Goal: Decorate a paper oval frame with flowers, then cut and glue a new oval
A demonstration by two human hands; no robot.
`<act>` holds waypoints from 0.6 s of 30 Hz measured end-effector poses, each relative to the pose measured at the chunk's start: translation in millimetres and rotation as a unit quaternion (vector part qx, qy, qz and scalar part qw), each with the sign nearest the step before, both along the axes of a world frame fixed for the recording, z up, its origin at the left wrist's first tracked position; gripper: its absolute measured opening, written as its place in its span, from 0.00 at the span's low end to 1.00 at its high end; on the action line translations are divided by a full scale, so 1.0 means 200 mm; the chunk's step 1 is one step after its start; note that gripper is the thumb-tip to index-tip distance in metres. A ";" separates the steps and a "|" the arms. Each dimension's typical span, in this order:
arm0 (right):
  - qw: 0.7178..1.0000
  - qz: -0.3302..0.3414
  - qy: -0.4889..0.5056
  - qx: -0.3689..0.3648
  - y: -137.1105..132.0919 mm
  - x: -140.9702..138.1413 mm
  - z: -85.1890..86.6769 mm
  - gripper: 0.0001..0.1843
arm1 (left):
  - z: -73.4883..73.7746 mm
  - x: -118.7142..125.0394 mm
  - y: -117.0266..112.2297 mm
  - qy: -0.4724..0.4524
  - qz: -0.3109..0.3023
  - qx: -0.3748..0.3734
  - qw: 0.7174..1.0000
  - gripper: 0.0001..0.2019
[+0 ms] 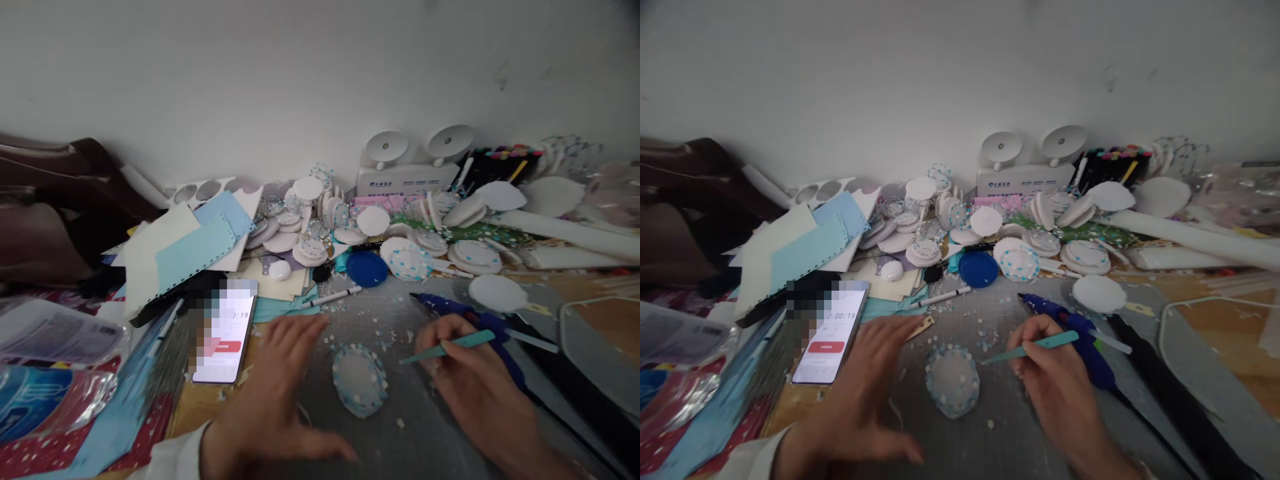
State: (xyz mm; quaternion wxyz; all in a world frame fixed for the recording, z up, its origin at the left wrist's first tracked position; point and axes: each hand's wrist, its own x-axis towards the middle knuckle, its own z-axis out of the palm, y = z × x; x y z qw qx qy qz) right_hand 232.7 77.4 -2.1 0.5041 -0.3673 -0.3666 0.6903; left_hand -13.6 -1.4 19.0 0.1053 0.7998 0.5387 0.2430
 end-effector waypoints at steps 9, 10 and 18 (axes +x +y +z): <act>1.000 -0.003 0.019 -0.016 -0.01 -0.02 -0.03 0.14 | -0.10 -0.44 0.02 0.195 0.438 -0.033 0.877 0.40; 1.000 0.002 0.021 -0.014 -0.02 -0.02 -0.03 0.14 | -0.11 -0.45 0.03 0.199 0.442 -0.036 0.874 0.41; 0.999 0.013 0.030 0.000 -0.02 -0.02 -0.05 0.13 | -0.09 -0.43 0.07 0.227 0.469 -0.055 0.852 0.42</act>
